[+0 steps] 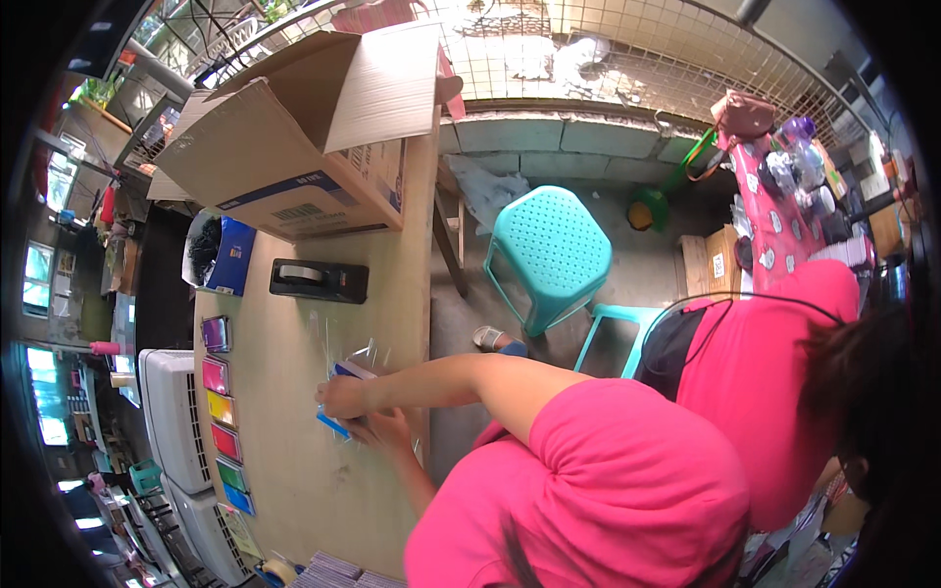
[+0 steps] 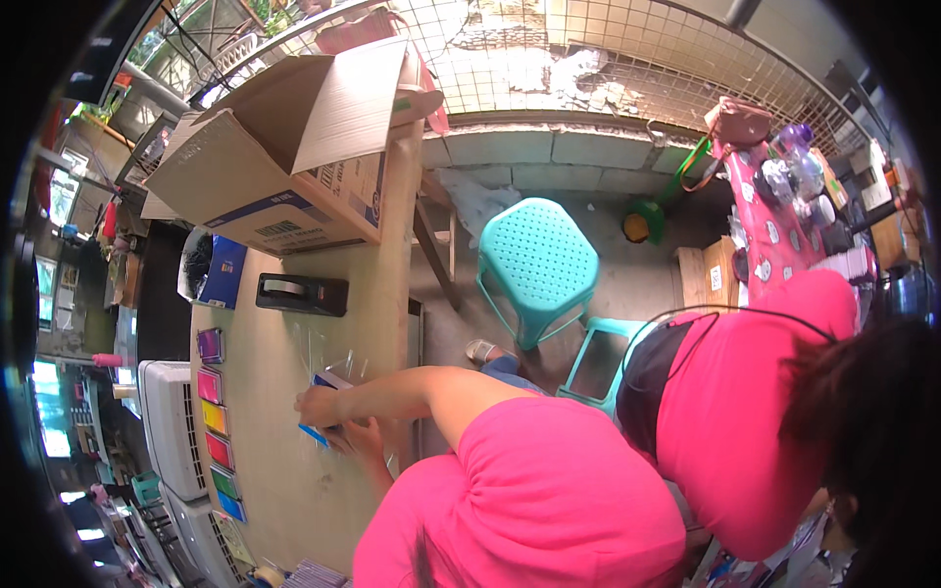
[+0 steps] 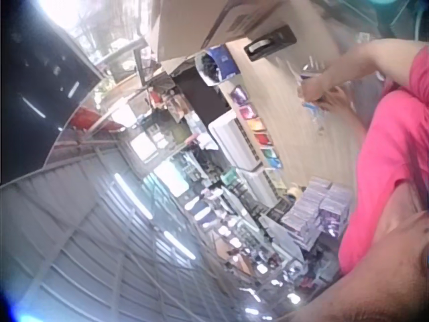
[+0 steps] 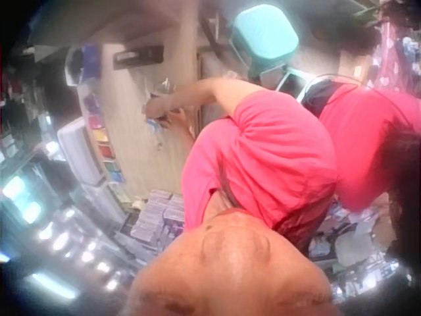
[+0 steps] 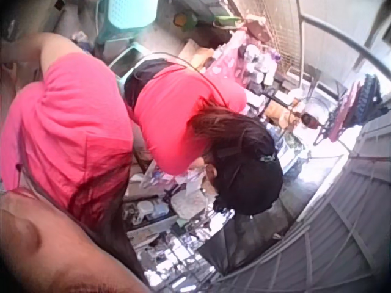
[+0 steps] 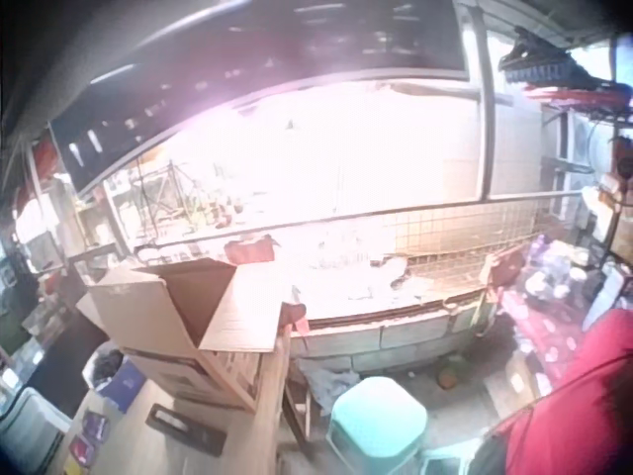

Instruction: The person selects several colored notebooks, stacks them together, inserts the stack into a clear plastic bag, and seals the bag with tape from a dispenser.

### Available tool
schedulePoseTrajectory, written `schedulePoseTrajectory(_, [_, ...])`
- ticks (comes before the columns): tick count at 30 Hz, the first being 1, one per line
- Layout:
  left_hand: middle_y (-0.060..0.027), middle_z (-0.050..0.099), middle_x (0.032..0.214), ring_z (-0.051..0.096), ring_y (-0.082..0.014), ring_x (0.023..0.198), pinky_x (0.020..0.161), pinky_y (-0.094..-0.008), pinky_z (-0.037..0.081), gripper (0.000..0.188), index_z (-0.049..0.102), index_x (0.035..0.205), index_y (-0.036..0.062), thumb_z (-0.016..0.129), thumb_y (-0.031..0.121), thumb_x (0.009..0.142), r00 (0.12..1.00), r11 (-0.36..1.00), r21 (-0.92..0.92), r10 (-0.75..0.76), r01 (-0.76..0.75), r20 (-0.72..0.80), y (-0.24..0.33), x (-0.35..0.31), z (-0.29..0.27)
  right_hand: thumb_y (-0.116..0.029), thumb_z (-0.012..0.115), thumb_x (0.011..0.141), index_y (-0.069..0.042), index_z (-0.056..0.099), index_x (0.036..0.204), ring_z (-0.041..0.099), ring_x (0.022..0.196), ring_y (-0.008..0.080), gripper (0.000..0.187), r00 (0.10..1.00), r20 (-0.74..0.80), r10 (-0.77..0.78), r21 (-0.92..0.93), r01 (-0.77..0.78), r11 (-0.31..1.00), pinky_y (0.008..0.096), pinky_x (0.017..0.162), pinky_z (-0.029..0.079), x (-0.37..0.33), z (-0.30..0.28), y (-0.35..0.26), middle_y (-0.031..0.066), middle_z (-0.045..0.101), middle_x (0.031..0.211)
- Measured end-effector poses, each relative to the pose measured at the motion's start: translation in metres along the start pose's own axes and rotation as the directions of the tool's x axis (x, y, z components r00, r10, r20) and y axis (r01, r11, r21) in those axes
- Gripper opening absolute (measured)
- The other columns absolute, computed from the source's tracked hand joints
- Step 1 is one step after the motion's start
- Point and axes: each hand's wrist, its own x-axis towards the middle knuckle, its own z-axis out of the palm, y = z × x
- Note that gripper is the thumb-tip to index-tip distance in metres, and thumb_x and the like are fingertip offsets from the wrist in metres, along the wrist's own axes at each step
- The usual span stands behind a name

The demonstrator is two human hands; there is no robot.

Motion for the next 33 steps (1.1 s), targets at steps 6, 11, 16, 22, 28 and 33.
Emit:
schedulePoseTrajectory(6, [-0.0281, 0.035, 0.147, 0.027, -0.0521, 0.138, 0.107, -0.0647, 0.029, 0.071, 0.042, 0.142, 0.0081, 0.072, 0.026, 0.081, 0.997, 0.999, 0.029, -0.025, 0.023, 0.069, 0.006, 0.001, 0.0, -0.019, 0.068, 0.066, -0.01, 0.071, 0.073, 0.066, 0.087, 0.0276, 0.012, 0.984, -0.003, 0.175, 0.063, -0.175, 0.983, 0.0397, 0.065, 0.056, -0.015, -0.023, -0.007, 0.0105, 0.066, 0.088])
schedulePoseTrajectory(11, [-0.0278, 0.03, 0.151, 0.026, -0.0514, 0.139, 0.113, -0.0624, 0.022, 0.059, 0.045, 0.139, 0.0127, 0.066, 0.027, 0.086, 0.894, 0.938, -0.072, 0.298, -0.339, -0.335, -0.054, 0.004, 0.018, -0.028, 0.066, 0.066, -0.009, 0.072, 0.075, 0.067, 0.088, 0.0309, 0.022, 0.961, 0.218, 0.173, 0.239, -0.224, 0.945, 0.0428, 0.071, 0.056, 0.008, -0.038, -0.016, 0.0159, 0.066, 0.088])
schedulePoseTrajectory(16, [-0.0333, 0.018, 0.154, 0.012, -0.0522, 0.144, 0.116, -0.0611, 0.012, 0.069, 0.036, 0.148, 0.0145, 0.063, 0.024, 0.085, 0.998, 0.988, -0.145, -0.056, 0.058, 0.014, -0.008, 0.029, 0.002, -0.026, 0.064, 0.074, -0.008, 0.072, 0.075, 0.066, 0.088, 0.0301, 0.02, 1.0, -0.003, 0.018, 0.022, -0.018, 1.0, 0.0411, 0.071, 0.056, 0.007, -0.003, 0.023, 0.0146, 0.067, 0.091])
schedulePoseTrajectory(22, [-0.0328, 0.012, 0.156, 0.006, -0.0519, 0.145, 0.116, -0.0617, 0.009, 0.075, 0.028, 0.15, 0.0027, 0.06, 0.022, 0.085, 0.981, 0.967, -0.169, -0.18, 0.189, 0.065, -0.015, 0.023, -0.006, -0.022, 0.061, 0.078, -0.007, 0.072, 0.075, 0.067, 0.089, 0.0305, 0.018, 0.993, 0.121, 0.013, 0.044, -0.018, 0.999, 0.0403, 0.073, 0.057, 0.016, -0.004, 0.001, 0.0142, 0.067, 0.092])
schedulePoseTrajectory(28, [-0.0296, 0.005, 0.159, 0.0, -0.0506, 0.146, 0.116, -0.0615, 0.005, 0.085, 0.011, 0.153, -0.0035, 0.057, 0.023, 0.087, 0.987, 0.972, -0.189, -0.115, 0.136, 0.115, -0.02, 0.031, -0.005, -0.023, 0.059, 0.084, -0.008, 0.07, 0.079, 0.067, 0.089, 0.0305, 0.019, 0.992, 0.037, 0.123, 0.04, -0.125, 0.991, 0.0397, 0.075, 0.056, 0.006, -0.003, 0.003, 0.0127, 0.067, 0.092])
schedulePoseTrajectory(33, [-0.0284, -0.001, 0.159, -0.004, -0.0496, 0.147, 0.116, -0.0612, 0.003, 0.09, 0.007, 0.153, -0.0023, 0.059, 0.027, 0.087, 0.991, 0.978, -0.193, -0.06, 0.082, 0.117, -0.029, 0.034, 0.0, -0.023, 0.057, 0.087, -0.008, 0.069, 0.081, 0.067, 0.087, 0.0292, 0.02, 0.983, 0.012, 0.184, 0.01, -0.184, 0.983, 0.0396, 0.073, 0.056, 0.006, -0.01, -0.007, 0.0102, 0.066, 0.089])
